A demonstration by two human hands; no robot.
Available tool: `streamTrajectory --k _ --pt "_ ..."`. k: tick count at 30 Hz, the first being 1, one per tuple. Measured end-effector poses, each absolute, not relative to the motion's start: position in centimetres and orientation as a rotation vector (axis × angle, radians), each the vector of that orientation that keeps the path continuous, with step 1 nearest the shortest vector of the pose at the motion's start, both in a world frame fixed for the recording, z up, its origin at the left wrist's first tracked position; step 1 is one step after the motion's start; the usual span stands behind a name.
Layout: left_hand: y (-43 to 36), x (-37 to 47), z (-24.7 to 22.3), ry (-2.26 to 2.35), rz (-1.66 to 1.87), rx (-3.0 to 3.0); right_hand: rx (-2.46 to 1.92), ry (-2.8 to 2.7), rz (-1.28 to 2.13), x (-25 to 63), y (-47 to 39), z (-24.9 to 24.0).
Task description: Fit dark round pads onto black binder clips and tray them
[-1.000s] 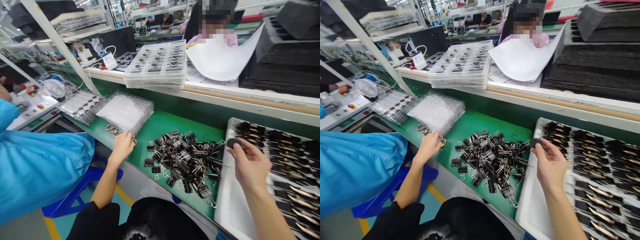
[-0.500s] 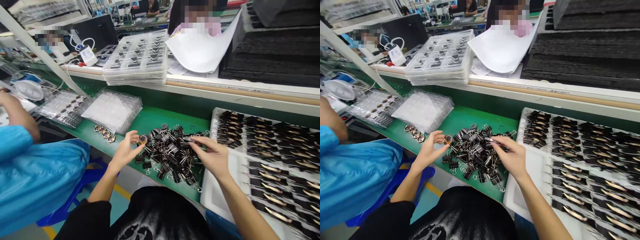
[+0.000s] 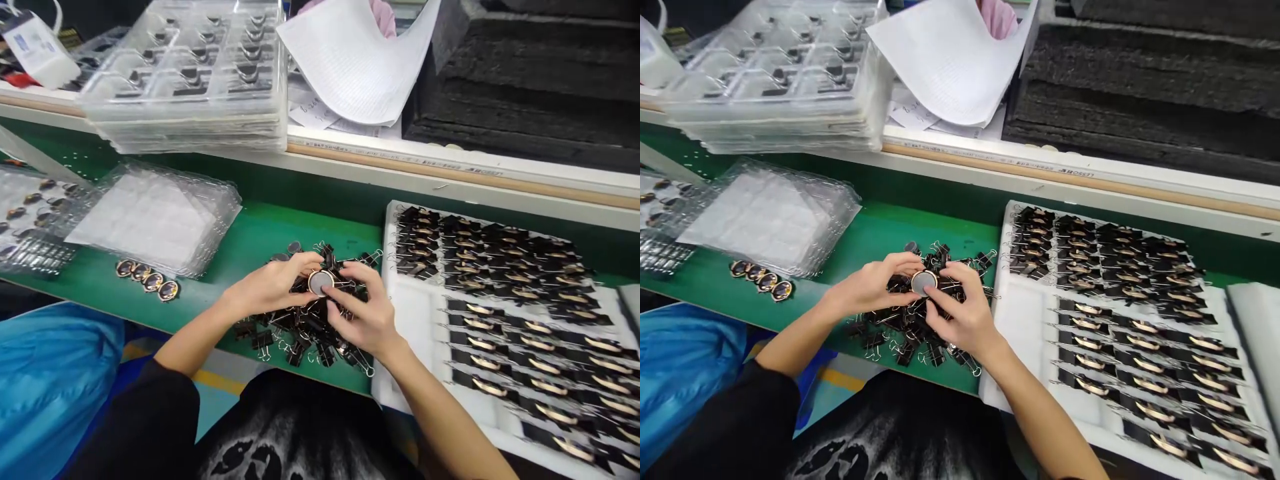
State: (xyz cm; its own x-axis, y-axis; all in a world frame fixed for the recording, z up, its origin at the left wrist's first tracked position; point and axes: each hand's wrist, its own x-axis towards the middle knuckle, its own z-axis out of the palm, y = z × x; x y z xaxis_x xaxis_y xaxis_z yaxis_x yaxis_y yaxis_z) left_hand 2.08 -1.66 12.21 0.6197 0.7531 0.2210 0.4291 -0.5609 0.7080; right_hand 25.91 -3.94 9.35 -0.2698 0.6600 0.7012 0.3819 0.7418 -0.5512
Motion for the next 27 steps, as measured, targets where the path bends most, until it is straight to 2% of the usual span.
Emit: streamTrajectory --k 4,6,10,14,17,20,24,27 --pt "0.3 3.2 12.9 0.841 0.568 2.226 -1.104 -1.416 1.136 25.5 -3.2 9.5" --pt "1.2 3.9 13.5 0.823 0.516 2.14 -1.137 -1.25 1.347 25.5 -2.7 9.3" --pt "2.3 4.6 14.6 0.853 0.465 1.911 -1.156 -1.193 1.298 25.5 -2.3 8.7" --pt "4.5 3.2 14.3 0.895 0.595 1.84 -1.086 -1.395 1.222 26.4 -1.8 9.5" --pt "8.0 0.9 11.9 1.208 0.672 1.842 -1.181 -1.781 0.914 27.2 0.8 10.9" --pt "11.7 -1.1 8.3 1.568 0.563 1.875 -1.136 -2.268 0.713 27.0 5.5 11.4" --pt "13.5 -2.0 5.6 1.64 0.354 1.921 -1.033 -2.692 0.809 25.4 11.4 9.8" --pt "13.0 -1.9 5.5 1.645 0.317 2.059 -1.212 -2.74 0.895 24.6 13.6 8.6"
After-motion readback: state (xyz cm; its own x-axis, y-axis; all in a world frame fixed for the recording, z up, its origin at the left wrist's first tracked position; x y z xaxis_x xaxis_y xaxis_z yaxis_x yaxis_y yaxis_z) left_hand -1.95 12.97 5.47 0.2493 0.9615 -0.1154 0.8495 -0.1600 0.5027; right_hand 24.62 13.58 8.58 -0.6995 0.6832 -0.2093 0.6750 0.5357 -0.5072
